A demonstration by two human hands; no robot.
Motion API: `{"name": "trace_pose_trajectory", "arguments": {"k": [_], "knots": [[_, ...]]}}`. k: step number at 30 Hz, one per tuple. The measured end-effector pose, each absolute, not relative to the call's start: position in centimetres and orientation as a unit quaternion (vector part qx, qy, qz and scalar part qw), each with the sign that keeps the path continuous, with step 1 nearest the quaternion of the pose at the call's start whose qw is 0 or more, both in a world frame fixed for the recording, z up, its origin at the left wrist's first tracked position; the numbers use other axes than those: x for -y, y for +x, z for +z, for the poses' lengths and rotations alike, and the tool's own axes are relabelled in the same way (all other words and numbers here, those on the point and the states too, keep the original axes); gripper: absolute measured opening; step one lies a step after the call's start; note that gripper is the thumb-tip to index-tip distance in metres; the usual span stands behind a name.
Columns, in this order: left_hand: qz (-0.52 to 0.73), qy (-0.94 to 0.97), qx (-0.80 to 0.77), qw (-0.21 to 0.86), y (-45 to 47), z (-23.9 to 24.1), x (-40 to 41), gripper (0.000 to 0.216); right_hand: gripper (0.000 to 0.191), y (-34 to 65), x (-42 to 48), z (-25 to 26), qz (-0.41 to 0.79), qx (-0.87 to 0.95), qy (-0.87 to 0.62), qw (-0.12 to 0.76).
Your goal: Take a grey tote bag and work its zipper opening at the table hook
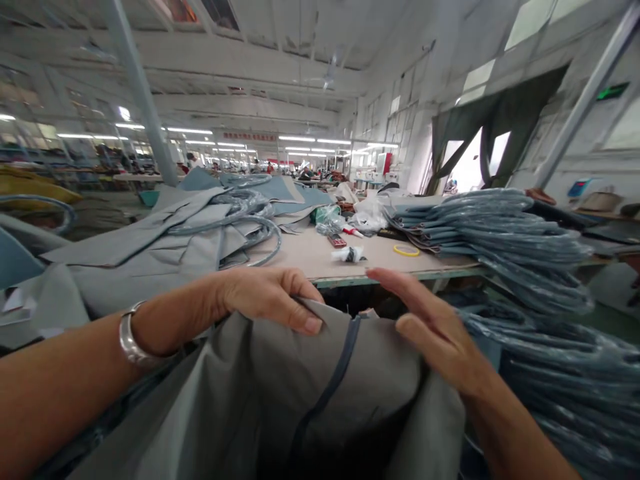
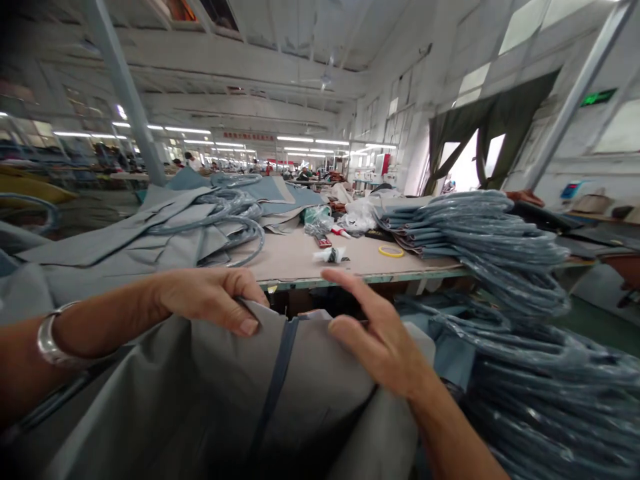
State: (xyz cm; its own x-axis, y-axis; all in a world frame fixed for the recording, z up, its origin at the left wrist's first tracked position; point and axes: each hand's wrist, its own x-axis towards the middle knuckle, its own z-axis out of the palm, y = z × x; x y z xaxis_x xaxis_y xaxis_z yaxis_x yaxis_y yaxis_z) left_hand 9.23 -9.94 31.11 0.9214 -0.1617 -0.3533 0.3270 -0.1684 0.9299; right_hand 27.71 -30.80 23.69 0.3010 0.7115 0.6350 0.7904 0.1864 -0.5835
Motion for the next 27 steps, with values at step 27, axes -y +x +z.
{"name": "trace_pose_trajectory", "arguments": {"k": [27], "knots": [[0.102,0.847,-0.048,0.519,10.6,23.4,8.4,0.026,0.004,25.5,24.3,20.1,-0.015,0.624,-0.573,0.531]]}}
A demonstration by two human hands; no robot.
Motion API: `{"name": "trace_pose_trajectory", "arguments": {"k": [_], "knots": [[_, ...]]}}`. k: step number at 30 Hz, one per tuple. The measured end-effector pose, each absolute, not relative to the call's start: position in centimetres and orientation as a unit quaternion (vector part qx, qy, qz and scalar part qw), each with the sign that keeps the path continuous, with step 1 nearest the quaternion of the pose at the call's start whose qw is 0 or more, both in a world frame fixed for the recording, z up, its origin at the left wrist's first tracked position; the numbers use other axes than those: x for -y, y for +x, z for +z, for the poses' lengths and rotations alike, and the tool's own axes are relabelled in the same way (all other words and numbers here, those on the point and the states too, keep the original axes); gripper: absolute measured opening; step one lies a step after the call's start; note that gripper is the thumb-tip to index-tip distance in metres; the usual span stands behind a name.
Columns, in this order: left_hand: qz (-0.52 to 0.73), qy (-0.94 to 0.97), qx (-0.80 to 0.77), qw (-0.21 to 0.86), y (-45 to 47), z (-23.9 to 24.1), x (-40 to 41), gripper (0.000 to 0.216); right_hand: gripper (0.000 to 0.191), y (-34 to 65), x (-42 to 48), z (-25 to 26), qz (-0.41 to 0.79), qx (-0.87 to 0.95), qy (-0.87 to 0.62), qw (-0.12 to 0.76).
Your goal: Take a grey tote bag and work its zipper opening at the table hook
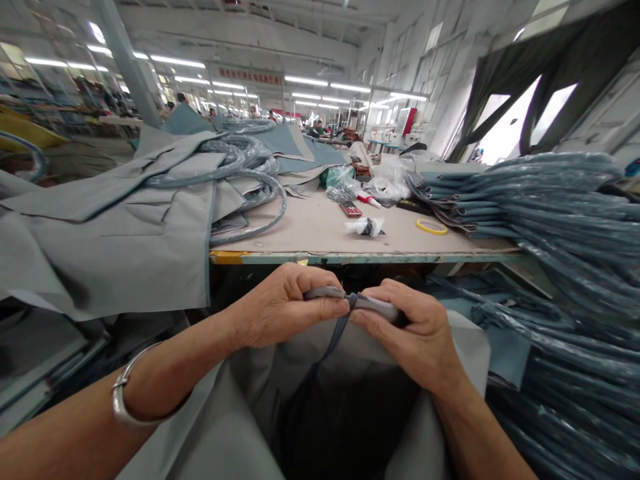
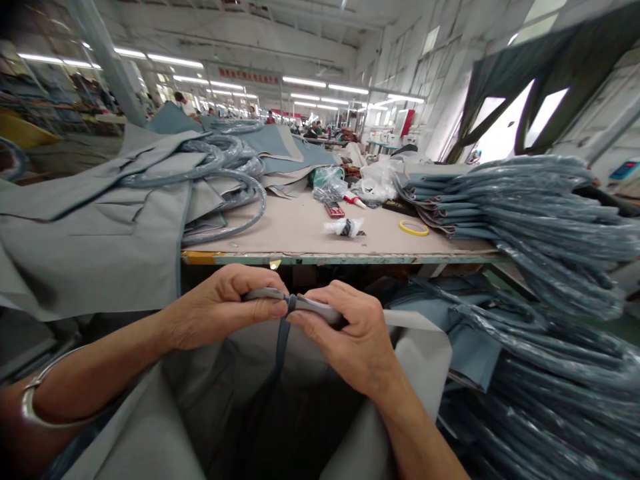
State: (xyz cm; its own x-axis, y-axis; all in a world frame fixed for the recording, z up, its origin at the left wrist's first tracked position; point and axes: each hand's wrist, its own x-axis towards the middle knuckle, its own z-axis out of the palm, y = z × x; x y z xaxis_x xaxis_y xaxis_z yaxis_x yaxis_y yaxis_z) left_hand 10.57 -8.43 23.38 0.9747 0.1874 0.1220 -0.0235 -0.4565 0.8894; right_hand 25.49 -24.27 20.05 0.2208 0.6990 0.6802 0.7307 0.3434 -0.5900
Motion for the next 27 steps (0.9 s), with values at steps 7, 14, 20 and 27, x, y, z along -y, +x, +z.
{"name": "trace_pose_trajectory", "arguments": {"k": [7,14,20,27], "knots": [[0.167,0.869,-0.078,0.46,9.7,21.5,8.7,0.025,0.003,25.4,23.6,18.5,-0.003,0.631,-0.578,0.518],[0.168,0.86,-0.102,0.47,7.8,18.6,9.6,0.03,0.01,24.7,23.1,15.3,-0.05,0.687,-0.533,0.492],[0.142,0.734,-0.127,0.652,8.2,16.1,10.2,0.036,0.007,25.4,22.8,14.4,-0.012,0.705,-0.533,0.468],[0.154,0.611,-0.169,0.758,8.1,15.4,10.6,0.043,0.002,23.6,23.0,14.8,-0.147,0.715,-0.523,0.44]]}}
